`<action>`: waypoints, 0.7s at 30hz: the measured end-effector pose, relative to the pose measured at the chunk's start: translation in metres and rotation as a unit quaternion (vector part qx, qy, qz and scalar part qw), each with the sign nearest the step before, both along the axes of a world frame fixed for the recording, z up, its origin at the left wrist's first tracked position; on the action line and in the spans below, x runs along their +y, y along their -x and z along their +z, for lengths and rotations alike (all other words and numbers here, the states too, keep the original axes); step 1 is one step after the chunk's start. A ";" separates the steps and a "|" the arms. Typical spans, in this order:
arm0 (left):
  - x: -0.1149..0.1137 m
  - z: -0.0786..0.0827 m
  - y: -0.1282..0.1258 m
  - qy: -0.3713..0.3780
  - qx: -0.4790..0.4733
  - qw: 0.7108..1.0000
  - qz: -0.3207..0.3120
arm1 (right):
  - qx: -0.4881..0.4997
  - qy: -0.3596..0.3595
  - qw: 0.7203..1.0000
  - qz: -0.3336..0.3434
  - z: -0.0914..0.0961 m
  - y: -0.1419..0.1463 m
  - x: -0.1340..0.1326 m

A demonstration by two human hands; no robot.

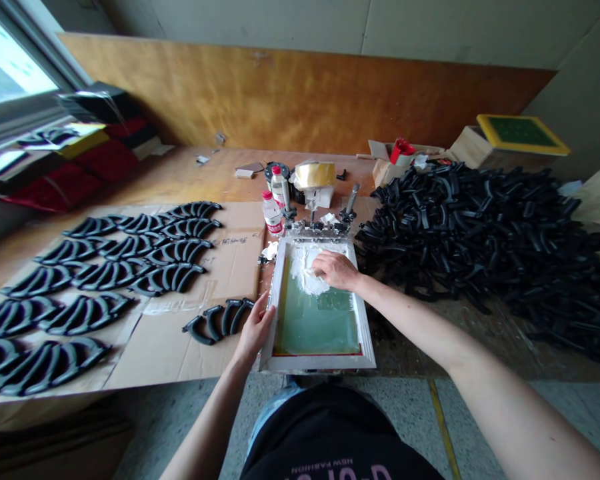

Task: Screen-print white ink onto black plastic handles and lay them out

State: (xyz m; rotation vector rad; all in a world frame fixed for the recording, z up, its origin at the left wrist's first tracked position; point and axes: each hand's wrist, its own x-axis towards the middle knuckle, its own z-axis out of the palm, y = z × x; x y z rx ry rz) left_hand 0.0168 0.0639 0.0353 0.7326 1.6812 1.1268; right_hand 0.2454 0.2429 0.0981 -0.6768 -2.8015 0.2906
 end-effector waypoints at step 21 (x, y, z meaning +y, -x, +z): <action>0.058 0.147 -0.003 -0.224 -0.091 0.970 0.034 | 0.162 0.023 0.864 -0.476 0.009 -0.071 0.089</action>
